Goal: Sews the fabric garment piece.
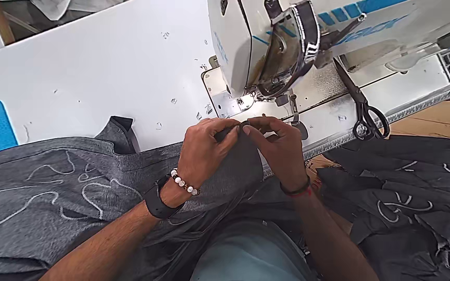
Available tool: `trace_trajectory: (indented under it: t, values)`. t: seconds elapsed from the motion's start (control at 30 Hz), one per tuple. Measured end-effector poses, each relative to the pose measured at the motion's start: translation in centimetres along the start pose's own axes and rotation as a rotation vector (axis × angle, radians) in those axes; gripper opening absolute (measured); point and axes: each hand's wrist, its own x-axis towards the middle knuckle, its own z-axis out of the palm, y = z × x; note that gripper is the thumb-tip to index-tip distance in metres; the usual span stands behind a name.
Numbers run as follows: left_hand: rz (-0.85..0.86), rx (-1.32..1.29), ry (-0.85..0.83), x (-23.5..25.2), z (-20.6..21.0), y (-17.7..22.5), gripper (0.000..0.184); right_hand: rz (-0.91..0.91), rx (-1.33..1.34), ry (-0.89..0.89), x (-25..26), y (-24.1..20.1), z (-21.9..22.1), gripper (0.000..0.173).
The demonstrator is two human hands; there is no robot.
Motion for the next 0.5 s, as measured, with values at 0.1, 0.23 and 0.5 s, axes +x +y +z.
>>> trace_trajectory:
  t: [0.1, 0.23, 0.5]
  values:
    - [0.024, 0.011, -0.004, 0.0, 0.1, 0.1, 0.019, -0.041, -0.029, 0.073, -0.1, 0.4, 0.5, 0.011]
    - [0.065, 0.045, 0.019, -0.1, 0.4, 0.3, 0.019, -0.240, -0.323, 0.263, -0.5, 1.2, 1.8, 0.009]
    - [0.018, 0.008, 0.065, 0.4, 0.9, 0.4, 0.015, -0.359, -0.435, 0.240, -1.2, 0.9, 2.0, 0.015]
